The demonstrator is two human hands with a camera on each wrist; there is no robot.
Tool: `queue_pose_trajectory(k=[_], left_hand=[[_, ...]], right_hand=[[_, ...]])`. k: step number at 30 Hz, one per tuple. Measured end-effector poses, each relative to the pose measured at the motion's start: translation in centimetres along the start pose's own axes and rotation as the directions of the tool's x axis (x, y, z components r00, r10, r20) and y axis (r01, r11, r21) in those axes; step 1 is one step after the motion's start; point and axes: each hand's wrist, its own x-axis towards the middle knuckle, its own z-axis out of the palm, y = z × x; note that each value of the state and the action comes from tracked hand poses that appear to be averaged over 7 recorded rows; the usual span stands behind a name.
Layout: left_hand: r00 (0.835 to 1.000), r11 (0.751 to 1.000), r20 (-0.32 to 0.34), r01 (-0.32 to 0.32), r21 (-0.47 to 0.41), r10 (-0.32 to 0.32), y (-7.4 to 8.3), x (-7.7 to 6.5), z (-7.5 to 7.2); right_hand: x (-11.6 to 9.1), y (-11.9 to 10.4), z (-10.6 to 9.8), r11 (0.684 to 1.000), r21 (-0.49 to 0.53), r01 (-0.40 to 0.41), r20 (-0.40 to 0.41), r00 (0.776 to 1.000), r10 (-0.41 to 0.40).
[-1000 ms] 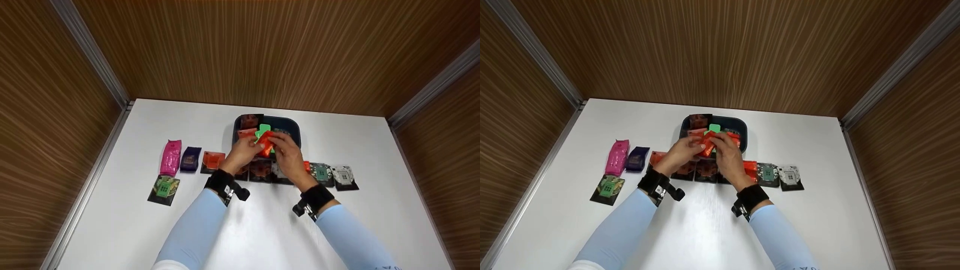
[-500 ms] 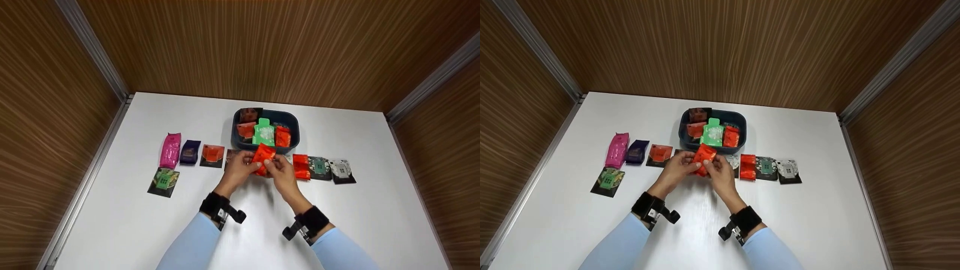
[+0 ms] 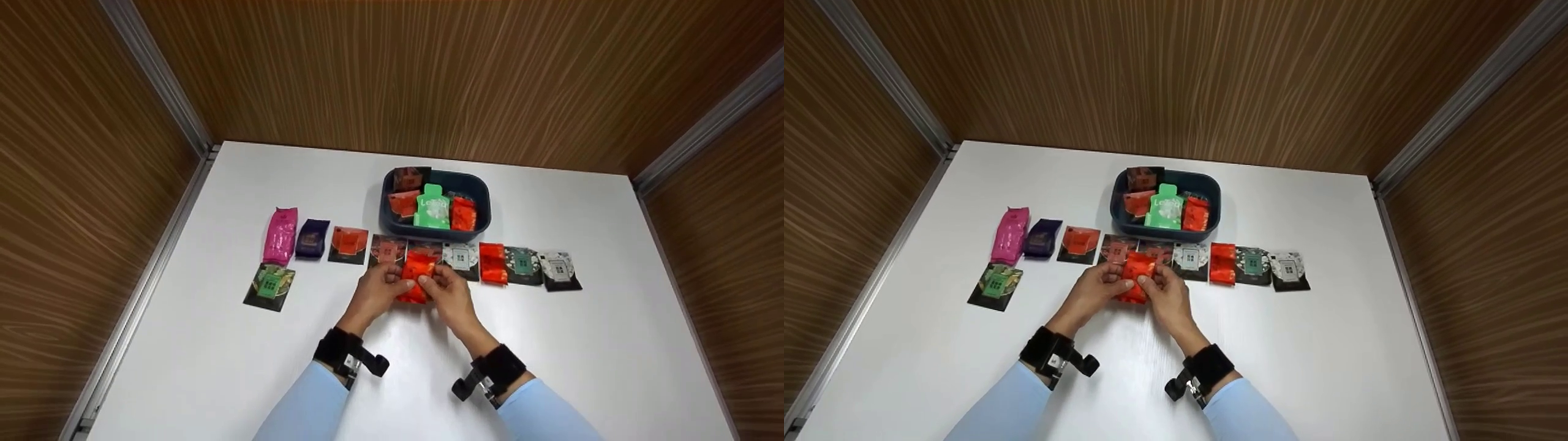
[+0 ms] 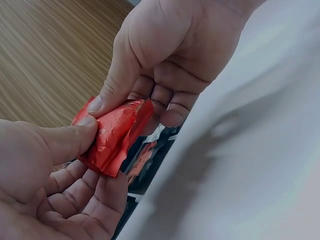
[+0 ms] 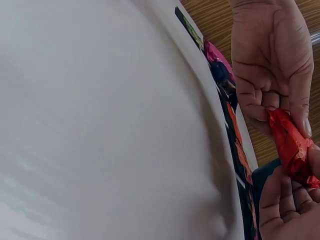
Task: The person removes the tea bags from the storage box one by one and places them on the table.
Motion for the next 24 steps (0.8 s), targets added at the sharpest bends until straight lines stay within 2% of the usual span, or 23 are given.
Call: queue_pose_trajectory(k=[4, 7, 9, 12, 16, 18, 21, 24], left_hand=[[1.000, 1.000, -0.023, 0.008, 0.016, -0.008, -0.3, -0.4, -0.9], [0.998, 0.999, -0.056, 0.023, 0.046, -0.020, -0.4, -0.9, -2.2], [0.995, 0.996, -0.097, 0.038, 0.080, -0.030, -0.6, -1.4, -3.6], [0.982, 0.983, -0.174, 0.103, 0.154, -0.076, -1.1, -2.0, -6.3], [0.957, 0.940, -0.258, 0.202, 0.275, -0.130, -2.3, -2.9, -10.1], [0.949, 0.916, -0.287, 0.223, 0.333, -0.127, -3.0, -3.4, -11.5], [0.940, 0.879, -0.325, 0.238, 0.413, -0.102, -3.7, -3.9, -13.0], [0.931, 0.837, -0.356, 0.253, 0.486, -0.075, -3.9, -4.1, -13.7]], right_hand=[[-0.2, 0.1, 0.3, 1.000, 0.023, 0.003, 0.055, 0.998, -0.005], [-0.5, 0.2, 0.3, 1.000, 0.024, -0.001, 0.075, 0.997, -0.001], [-0.6, 0.3, 0.2, 1.000, 0.021, -0.006, 0.067, 0.998, 0.005], [-0.6, 0.6, -0.1, 1.000, 0.007, -0.021, 0.030, 0.999, 0.021], [-0.7, 1.1, -0.7, 0.998, 0.019, -0.054, -0.027, 0.998, 0.054], [-0.7, 1.2, -0.9, 0.998, 0.033, -0.061, -0.043, 0.997, 0.062], [-0.7, 1.3, -1.1, 0.996, 0.056, -0.067, -0.047, 0.996, 0.070], [-0.9, 1.3, -1.1, 0.995, 0.066, -0.077, -0.041, 0.996, 0.079]])
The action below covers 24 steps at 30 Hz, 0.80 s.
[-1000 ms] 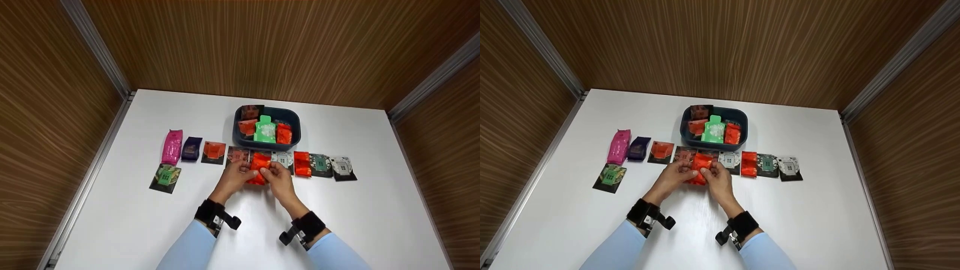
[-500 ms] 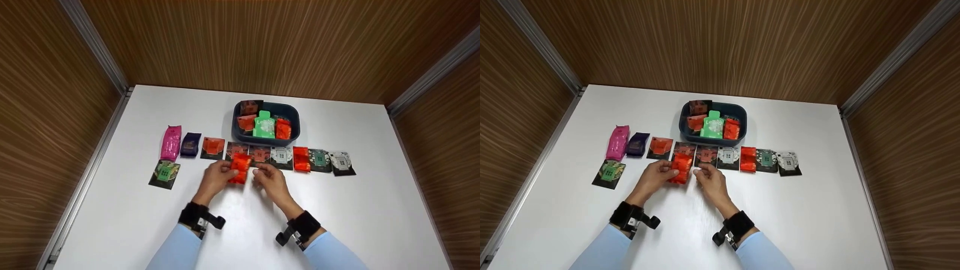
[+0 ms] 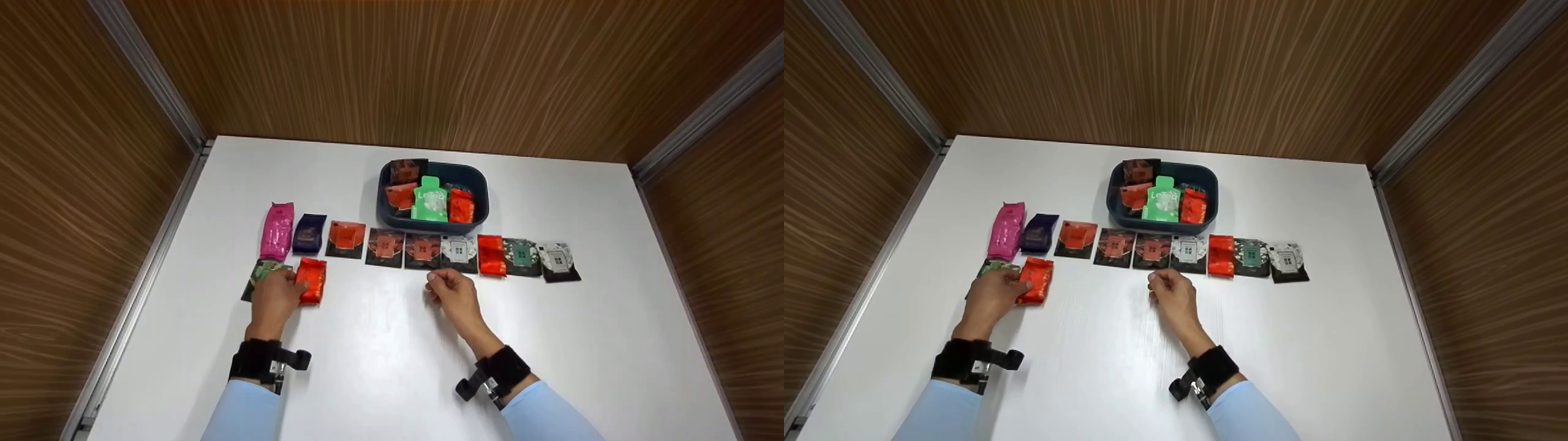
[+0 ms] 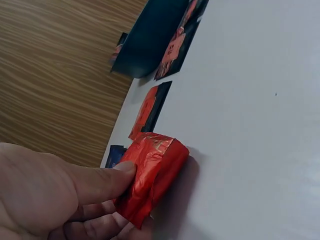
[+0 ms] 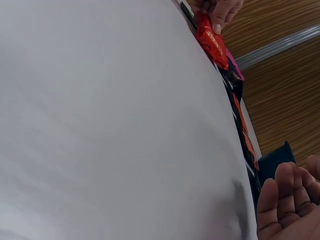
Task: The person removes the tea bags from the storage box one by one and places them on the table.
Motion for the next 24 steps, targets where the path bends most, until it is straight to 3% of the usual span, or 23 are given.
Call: queue_pose_trajectory(k=[6, 10, 14, 24], left_hand=[[0.997, 0.995, -0.076, 0.003, 0.097, 0.005, 0.4, -0.3, 0.0], [0.991, 0.991, -0.122, -0.038, 0.131, 0.054, 0.6, -0.5, 0.6], [0.987, 0.984, -0.115, -0.096, 0.148, 0.114, 0.9, -0.5, 1.2], [0.984, 0.982, -0.104, -0.130, 0.139, 0.145, 0.7, -0.5, 1.6]], right_hand=[[0.0, 0.0, 0.1, 1.000, -0.011, -0.007, -0.001, 1.000, 0.007], [0.1, 0.1, -0.1, 1.000, 0.000, -0.011, -0.004, 1.000, 0.011], [0.1, 0.3, -0.3, 1.000, 0.007, -0.019, -0.011, 1.000, 0.019], [0.4, 0.2, -1.0, 1.000, -0.001, -0.020, -0.017, 1.000, 0.020]])
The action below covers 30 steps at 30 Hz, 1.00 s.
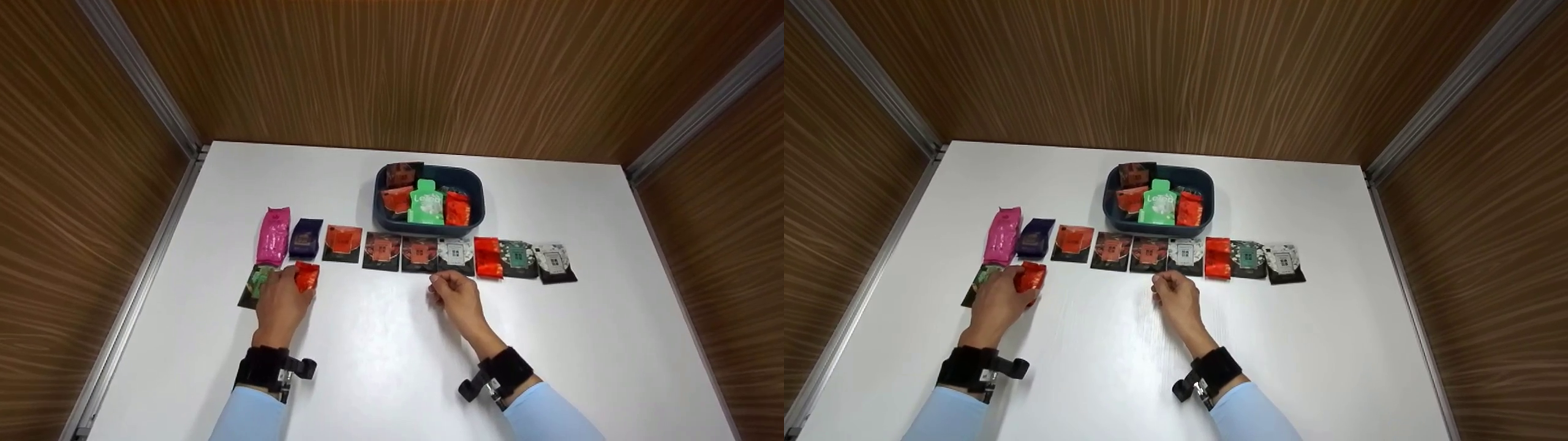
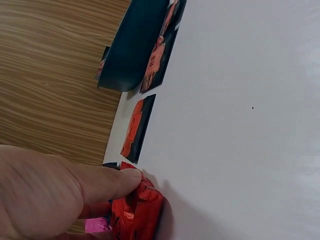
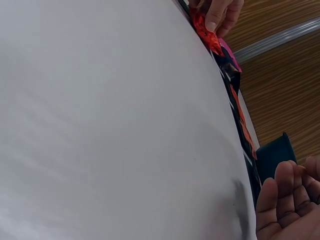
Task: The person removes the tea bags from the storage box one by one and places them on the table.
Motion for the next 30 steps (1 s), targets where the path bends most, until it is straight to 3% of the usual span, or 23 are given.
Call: queue_pose_trajectory(k=[10, 15, 19, 24, 27, 30], left_hand=[[0.999, 1.000, -0.036, -0.009, -0.008, 0.009, 0.8, 0.2, -0.7], [0.997, 0.999, -0.068, -0.040, -0.028, 0.038, 3.0, 1.2, -0.9], [0.989, 0.990, -0.086, -0.126, -0.056, 0.121, 5.9, 2.4, -0.7], [0.959, 0.960, -0.088, -0.273, -0.061, 0.268, 10.2, 4.3, 0.3], [0.950, 0.949, -0.042, -0.311, -0.055, 0.309, 12.8, 5.4, 1.3], [0.943, 0.944, 0.046, -0.329, -0.041, 0.330, 15.1, 6.3, 2.4]], right_hand=[[1.6, -0.6, -1.1, 0.999, -0.031, 0.021, -0.012, 1.000, -0.022], [3.7, -1.9, -2.8, 0.987, -0.148, 0.057, -0.016, 0.998, -0.060], [6.0, -3.8, -4.4, 0.950, -0.295, 0.103, -0.004, 0.994, -0.109], [9.1, -6.8, -5.5, 0.866, -0.485, 0.122, 0.014, 0.991, -0.131], [11.0, -8.2, -5.6, 0.780, -0.609, 0.144, 0.015, 0.985, -0.171], [12.6, -9.0, -5.4, 0.693, -0.705, 0.152, 0.023, 0.981, -0.192]])
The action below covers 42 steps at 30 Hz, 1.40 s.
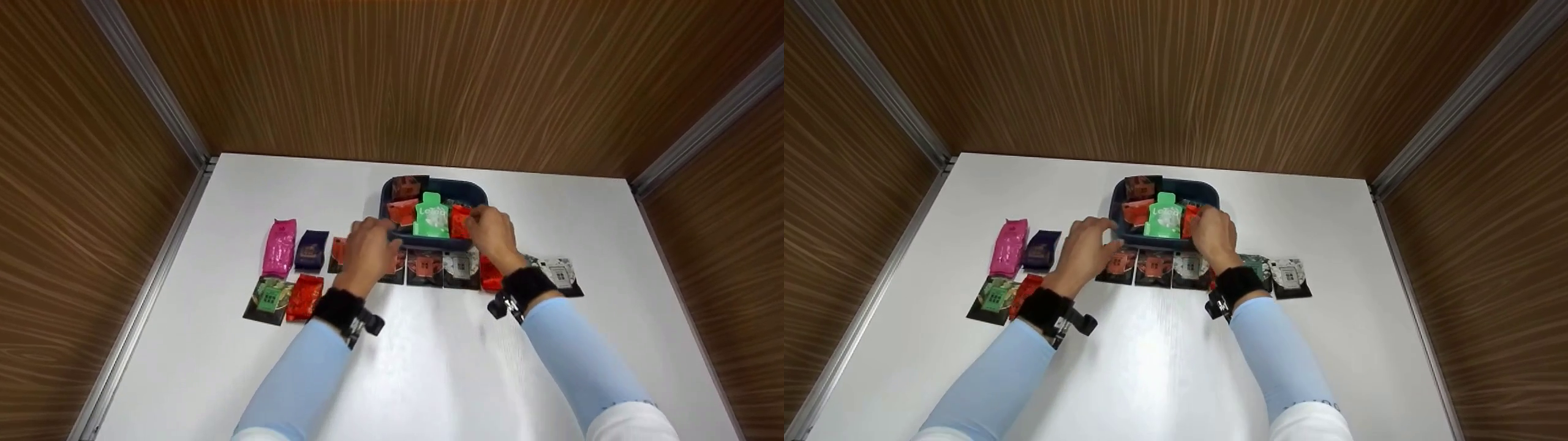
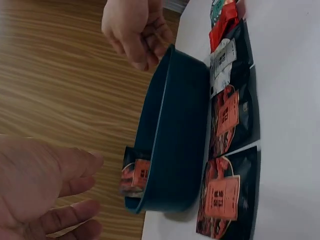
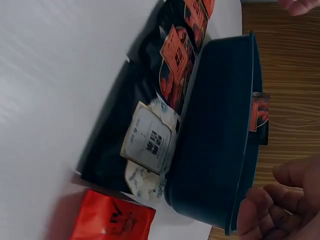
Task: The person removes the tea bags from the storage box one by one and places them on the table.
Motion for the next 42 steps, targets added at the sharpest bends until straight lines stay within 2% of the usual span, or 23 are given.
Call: queue_pose_trajectory(k=[3, 8, 11, 14, 20, 26, 31, 36, 39, 42], left_hand=[[0.997, 0.999, 0.069, -0.045, 0.023, 0.044, 1.6, 1.5, 1.3], [0.987, 0.984, 0.084, -0.148, 0.100, 0.140, 3.3, 3.4, 3.1], [0.985, 0.978, 0.101, -0.152, 0.141, 0.138, 3.9, 4.1, 3.8], [0.985, 0.978, 0.136, -0.130, 0.161, 0.108, 4.2, 4.3, 4.5], [0.973, 0.973, 0.211, -0.134, 0.188, 0.093, 4.3, 4.2, 5.9], [0.971, 0.957, 0.210, -0.166, 0.238, 0.116, 4.1, 3.8, 6.5], [0.971, 0.958, 0.201, -0.174, 0.229, 0.128, 4.0, 3.8, 6.5], [0.974, 0.987, 0.209, -0.109, 0.115, 0.084, 4.4, 4.0, 6.1], [0.981, 0.999, 0.191, -0.039, 0.017, 0.035, 4.6, 4.2, 5.9], [0.990, 0.996, 0.138, 0.015, -0.086, -0.003, 4.7, 4.5, 5.5]], right_hand=[[1.1, -0.3, 0.1, 0.995, -0.102, -0.023, 0.000, 1.000, 0.023], [1.7, -1.2, 0.5, 0.969, -0.231, -0.083, 0.017, 0.996, 0.090], [1.9, -1.8, 0.9, 0.954, -0.287, -0.089, 0.041, 0.994, 0.105], [2.1, -2.3, 1.4, 0.940, -0.330, -0.084, 0.070, 0.991, 0.113], [2.0, -2.1, 2.4, 0.929, -0.345, -0.131, 0.136, 0.973, 0.187], [2.2, -1.8, 3.1, 0.940, -0.282, -0.194, 0.158, 0.957, 0.245], [2.1, -1.6, 3.2, 0.969, -0.144, -0.203, 0.084, 0.973, 0.216], [1.8, -1.7, 2.6, 0.987, 0.063, -0.149, 0.003, 0.989, 0.149], [1.4, -2.0, 2.2, 0.977, 0.178, -0.113, -0.018, 0.993, 0.118], [0.7, -2.3, 1.9, 0.957, 0.284, -0.064, -0.050, 0.995, 0.082]])
